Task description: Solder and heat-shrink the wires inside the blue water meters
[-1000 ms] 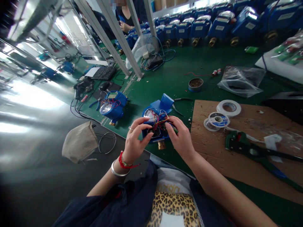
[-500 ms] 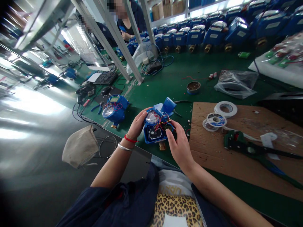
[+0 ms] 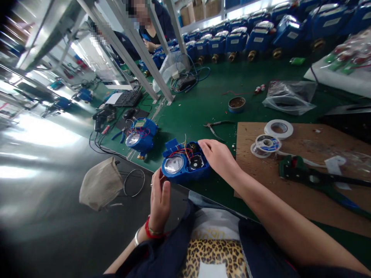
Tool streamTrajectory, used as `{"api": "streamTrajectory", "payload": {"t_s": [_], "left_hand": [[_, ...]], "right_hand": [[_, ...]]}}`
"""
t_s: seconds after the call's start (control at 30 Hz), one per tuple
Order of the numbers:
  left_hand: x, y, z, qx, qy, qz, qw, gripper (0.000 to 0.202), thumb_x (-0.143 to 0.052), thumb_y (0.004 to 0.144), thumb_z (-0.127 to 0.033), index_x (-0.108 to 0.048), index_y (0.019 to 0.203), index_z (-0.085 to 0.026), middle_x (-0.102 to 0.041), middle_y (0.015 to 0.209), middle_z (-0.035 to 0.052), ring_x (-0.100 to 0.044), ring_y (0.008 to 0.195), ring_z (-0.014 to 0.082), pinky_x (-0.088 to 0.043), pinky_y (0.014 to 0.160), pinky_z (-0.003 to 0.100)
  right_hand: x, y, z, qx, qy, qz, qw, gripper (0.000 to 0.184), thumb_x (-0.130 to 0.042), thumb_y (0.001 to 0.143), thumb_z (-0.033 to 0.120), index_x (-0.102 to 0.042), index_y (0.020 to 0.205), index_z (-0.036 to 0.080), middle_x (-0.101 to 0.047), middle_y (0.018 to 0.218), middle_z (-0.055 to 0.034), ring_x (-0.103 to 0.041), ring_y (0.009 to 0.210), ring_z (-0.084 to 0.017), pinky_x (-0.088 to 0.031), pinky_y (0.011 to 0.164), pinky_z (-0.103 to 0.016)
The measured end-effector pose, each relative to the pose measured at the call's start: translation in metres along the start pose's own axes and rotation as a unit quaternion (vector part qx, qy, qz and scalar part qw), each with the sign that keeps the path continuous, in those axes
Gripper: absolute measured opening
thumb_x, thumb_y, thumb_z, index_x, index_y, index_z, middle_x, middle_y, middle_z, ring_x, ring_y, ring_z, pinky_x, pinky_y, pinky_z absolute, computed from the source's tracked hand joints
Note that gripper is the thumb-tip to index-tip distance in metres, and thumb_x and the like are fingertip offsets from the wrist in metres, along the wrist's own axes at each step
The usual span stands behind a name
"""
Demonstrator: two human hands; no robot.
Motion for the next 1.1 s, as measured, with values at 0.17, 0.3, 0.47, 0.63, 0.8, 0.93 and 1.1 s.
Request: {"api": "streamTrajectory", "payload": {"t_s": [0.17, 0.3, 0.47, 0.63, 0.8, 0.93, 1.1], "left_hand": [[0.013, 0.014, -0.004, -0.055, 0.028, 0.012, 0.998, 0.052, -0.059, 0.088, -0.037, -0.042, 0.133, -0.018, -0.046, 0.133, 0.0166, -0.045, 0.125, 0.0290, -0.039, 0.105, 0.048], [0.003, 0.027, -0.004, -0.058, -0.039, 0.074, 0.995, 0.050, -0.054, 0.091, -0.035, -0.040, 0.137, -0.022, -0.037, 0.144, 0.0149, -0.038, 0.133, 0.0282, -0.039, 0.106, 0.046], [0.002, 0.014, -0.009, -0.101, -0.023, 0.068, 0.992, 0.052, -0.062, 0.087, -0.034, -0.041, 0.132, -0.020, -0.041, 0.141, 0.0174, -0.043, 0.130, 0.0299, -0.042, 0.103, 0.049], [0.002, 0.000, -0.029, -0.157, 0.042, -0.031, 0.986, 0.057, -0.071, 0.079, -0.037, -0.044, 0.125, -0.018, -0.047, 0.131, 0.0180, -0.047, 0.124, 0.0304, -0.045, 0.100, 0.051], [-0.030, -0.007, -0.058, -0.194, 0.109, -0.008, 0.975, 0.056, -0.069, 0.081, -0.028, -0.042, 0.129, -0.015, -0.042, 0.134, 0.0204, -0.045, 0.125, 0.0299, -0.051, 0.096, 0.044], [-0.045, -0.015, -0.079, -0.233, 0.156, 0.048, 0.959, 0.048, -0.061, 0.085, -0.020, -0.046, 0.130, -0.017, -0.042, 0.135, 0.0180, -0.048, 0.123, 0.0276, -0.052, 0.095, 0.039], [-0.027, -0.003, -0.086, -0.246, 0.106, 0.075, 0.960, 0.037, -0.057, 0.087, -0.014, -0.054, 0.124, -0.019, -0.053, 0.127, 0.0125, -0.055, 0.113, 0.0210, -0.050, 0.095, 0.034]], "right_hand": [[-0.002, -0.010, 0.005, -0.016, 0.000, 0.000, 1.000, 0.038, -0.042, 0.094, 0.041, -0.067, 0.114, 0.021, -0.067, 0.118, -0.0076, -0.061, 0.111, -0.027, -0.046, 0.098, -0.045], [-0.007, -0.023, 0.004, -0.043, 0.014, -0.005, 0.999, 0.045, -0.039, 0.093, 0.040, -0.061, 0.123, 0.014, -0.061, 0.127, -0.0112, -0.055, 0.120, -0.026, -0.041, 0.105, -0.046], [-0.009, -0.030, 0.006, -0.058, 0.062, -0.033, 0.996, 0.042, -0.037, 0.095, 0.037, -0.061, 0.122, 0.016, -0.062, 0.126, -0.0089, -0.056, 0.119, -0.023, -0.040, 0.106, -0.044], [-0.011, -0.007, 0.008, -0.011, 0.133, 0.003, 0.991, 0.033, -0.042, 0.094, 0.034, -0.066, 0.114, 0.023, -0.067, 0.117, -0.0032, -0.060, 0.110, -0.020, -0.044, 0.101, -0.040], [0.005, 0.026, 0.004, 0.043, 0.156, 0.011, 0.987, 0.030, -0.043, 0.094, 0.033, -0.070, 0.104, 0.022, -0.071, 0.105, -0.0028, -0.064, 0.100, -0.019, -0.046, 0.095, -0.036], [0.020, 0.023, -0.006, 0.016, 0.076, -0.041, 0.996, 0.027, -0.047, 0.092, 0.032, -0.070, 0.100, 0.021, -0.071, 0.102, -0.0036, -0.064, 0.096, -0.020, -0.047, 0.090, -0.036], [0.018, 0.005, -0.007, 0.015, 0.055, -0.065, 0.996, 0.033, -0.046, 0.091, 0.024, -0.061, 0.120, 0.023, -0.063, 0.122, -0.0043, -0.058, 0.111, -0.022, -0.043, 0.097, -0.038]]}}
Point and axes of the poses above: each hand's wrist, its own y-axis towards the middle knuckle, its own x-axis out of the back of the hand, z = x × y, the point moved 9 cm from there along y, towards the middle knuckle
